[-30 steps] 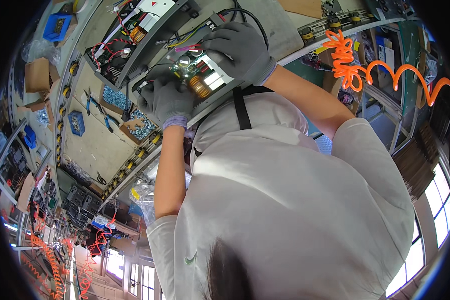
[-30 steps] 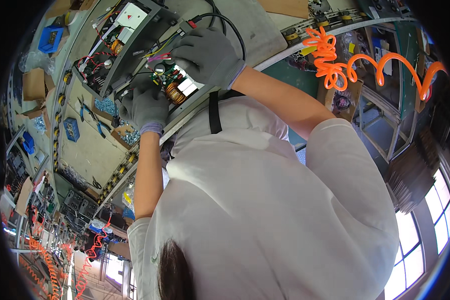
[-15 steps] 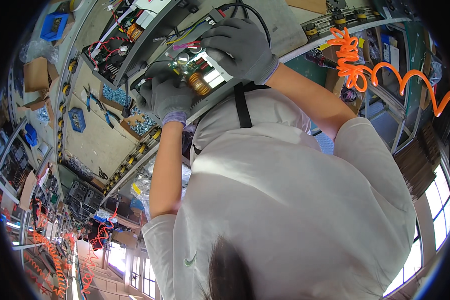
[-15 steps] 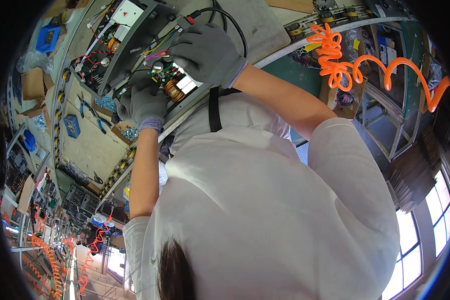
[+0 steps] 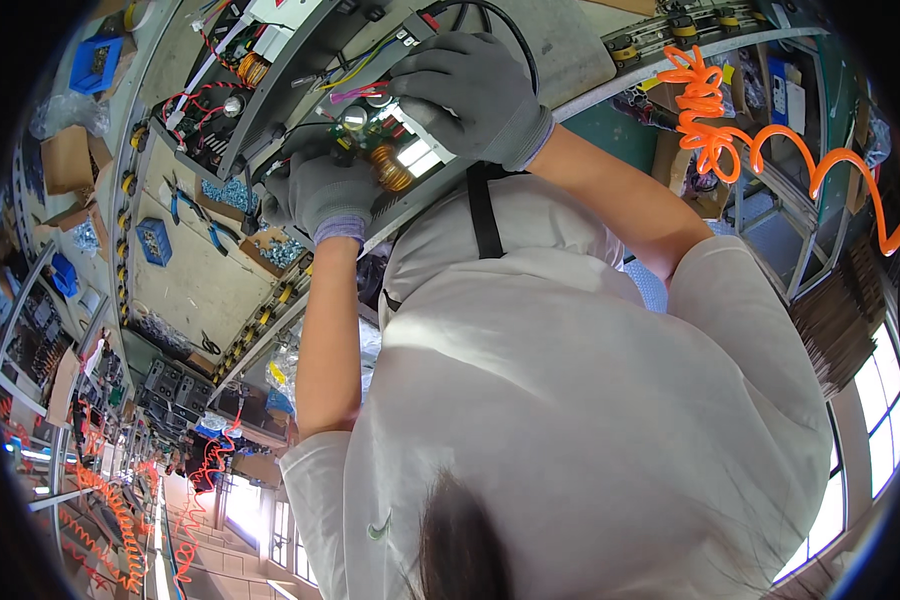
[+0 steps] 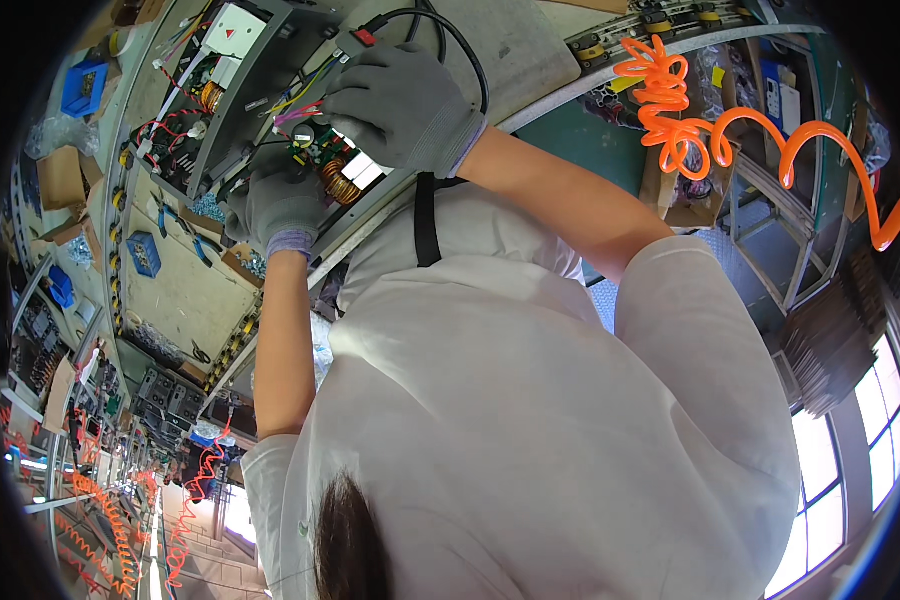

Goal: The recorder is assembling internal components and wiring for power inverters at an electronics assembly station.

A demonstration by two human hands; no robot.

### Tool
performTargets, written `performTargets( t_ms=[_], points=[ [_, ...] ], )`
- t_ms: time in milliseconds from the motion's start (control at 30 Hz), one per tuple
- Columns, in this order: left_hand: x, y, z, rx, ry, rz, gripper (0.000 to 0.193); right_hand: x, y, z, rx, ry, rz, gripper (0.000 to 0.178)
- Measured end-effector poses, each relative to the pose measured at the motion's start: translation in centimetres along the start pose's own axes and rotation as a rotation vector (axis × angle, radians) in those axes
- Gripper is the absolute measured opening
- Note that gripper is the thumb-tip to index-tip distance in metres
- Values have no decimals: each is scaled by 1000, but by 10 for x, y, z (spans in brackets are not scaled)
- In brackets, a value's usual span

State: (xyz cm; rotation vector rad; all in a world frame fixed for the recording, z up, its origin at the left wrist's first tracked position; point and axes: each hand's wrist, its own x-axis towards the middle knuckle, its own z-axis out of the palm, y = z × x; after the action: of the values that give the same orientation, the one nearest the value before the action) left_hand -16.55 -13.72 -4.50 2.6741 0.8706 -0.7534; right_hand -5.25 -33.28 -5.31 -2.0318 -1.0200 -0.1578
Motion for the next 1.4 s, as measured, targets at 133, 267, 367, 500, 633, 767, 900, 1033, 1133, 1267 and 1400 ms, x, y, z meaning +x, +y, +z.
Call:
performTargets(
  t_ms=[133,267,367,500,633,767,900,1033,1133,1267,1400],
  points=[
    [0,4,-5,82,-88,-89,35,0,0,1,-32,-22,-6,20],
    [-1,-3,-5,94,-99,17,33,0,1,3,-16,18,-30,19],
    [-3,-11,-2,117,-39,152,33,-1,1,2,-15,-18,-9,19],
    [-9,-10,3,77,61,106,29,-2,0,2,-27,-29,8,20],
    [-11,-7,0,25,31,29,25,-1,-1,1,-21,-29,15,20],
    [-12,-6,-5,57,26,71,26,-1,-2,-1,-19,-39,20,20],
    [-10,0,-7,151,43,62,28,0,-2,-2,-46,-46,-6,20],
    [-9,8,-15,140,-51,-19,30,1,-2,-2,-14,-42,12,20],
    [-11,17,-19,177,-23,-32,32,1,-1,-1,-6,-29,11,20],
    [-8,18,-23,333,-70,-9,36,1,-1,0,-5,-15,-2,19],
    [7,16,-16,331,-159,-13,38,3,1,1,-7,3,-27,19]
  ],
)
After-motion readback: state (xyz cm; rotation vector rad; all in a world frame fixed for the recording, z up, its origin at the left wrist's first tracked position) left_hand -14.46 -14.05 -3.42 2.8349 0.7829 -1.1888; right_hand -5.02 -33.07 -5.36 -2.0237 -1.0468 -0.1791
